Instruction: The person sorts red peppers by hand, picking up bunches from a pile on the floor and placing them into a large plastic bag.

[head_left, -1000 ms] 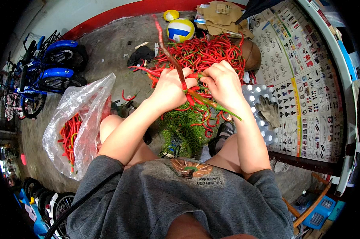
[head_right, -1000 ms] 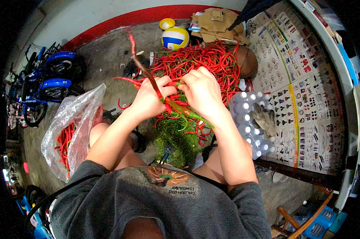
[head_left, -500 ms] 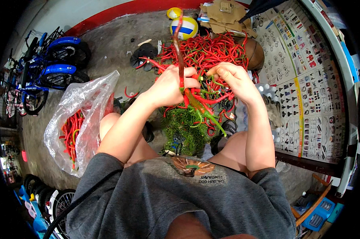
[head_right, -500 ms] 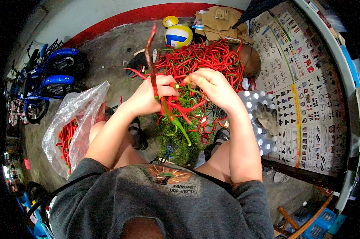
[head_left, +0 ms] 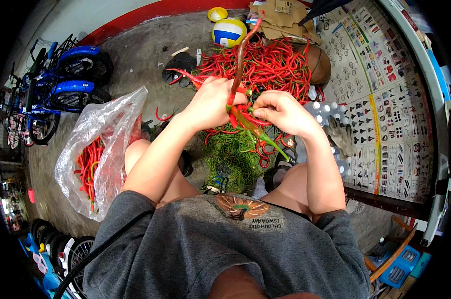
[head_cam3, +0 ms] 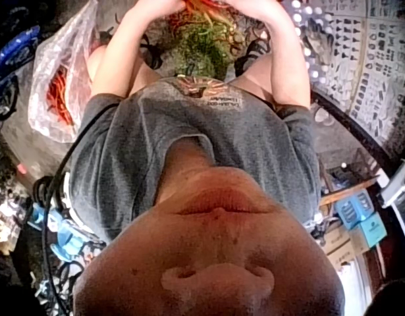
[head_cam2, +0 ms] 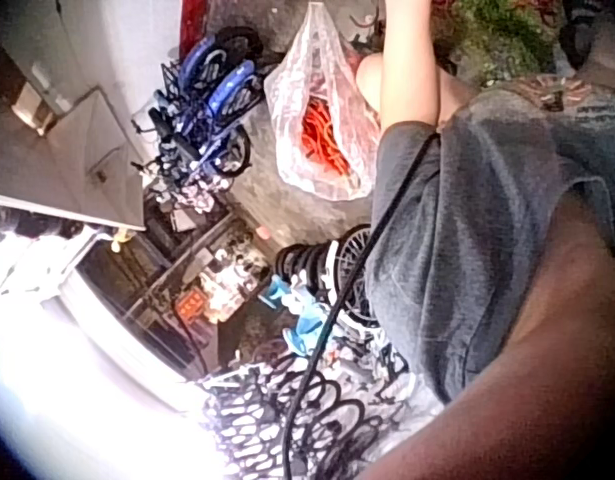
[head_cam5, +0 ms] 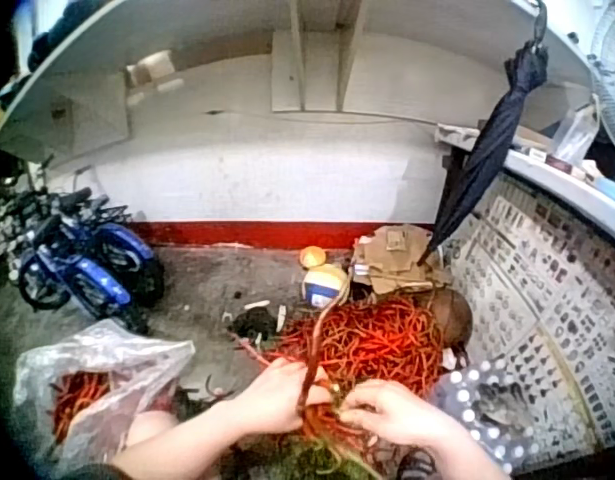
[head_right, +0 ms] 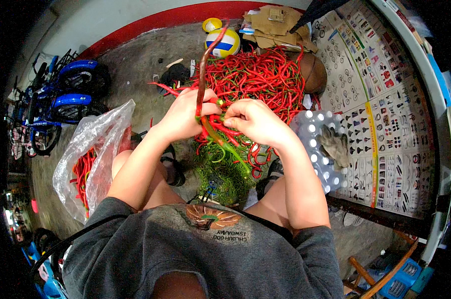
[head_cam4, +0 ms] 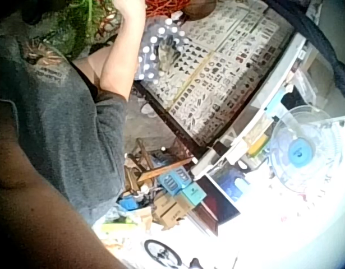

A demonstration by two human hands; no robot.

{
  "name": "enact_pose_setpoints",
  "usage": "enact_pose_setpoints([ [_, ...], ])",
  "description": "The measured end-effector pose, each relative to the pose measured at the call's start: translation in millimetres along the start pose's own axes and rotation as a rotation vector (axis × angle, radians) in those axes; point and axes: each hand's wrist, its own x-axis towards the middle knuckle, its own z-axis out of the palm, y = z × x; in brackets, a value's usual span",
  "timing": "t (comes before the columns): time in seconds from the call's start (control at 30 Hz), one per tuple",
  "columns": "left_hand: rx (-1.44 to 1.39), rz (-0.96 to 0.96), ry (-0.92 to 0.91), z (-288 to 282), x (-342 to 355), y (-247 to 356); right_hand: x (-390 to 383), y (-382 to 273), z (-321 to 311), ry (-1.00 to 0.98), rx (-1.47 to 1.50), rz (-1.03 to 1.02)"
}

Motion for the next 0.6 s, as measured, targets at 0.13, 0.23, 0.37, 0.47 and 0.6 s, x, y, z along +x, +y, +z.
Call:
enact_pose_setpoints([
  [0.13,-0.103,0.047,0.099,3.8,4.3,-3.6,-0.4,6.8,5.1,0.07,0.331,-0.167],
  [0.23,-0.249,0.022,0.117,2.5,5.2,0.8,1.8,8.6,7.2,0.064,0.494,-0.281],
  [0.37,-0.369,0.072,0.06,11.8,3.0,-0.2,3.5,2.8,3.1,0.048,0.515,-0.456],
  [0.47,-0.28,0.069,0.095,18.1,2.6,3.3,3.5,6.1,-5.3,0.229,0.529,-0.34],
  [0.6,-0.199,0.041,-0.145,18.0,0.5,4.9,6.3,6.1,-0.5,0.56,-0.295,-0.363],
])
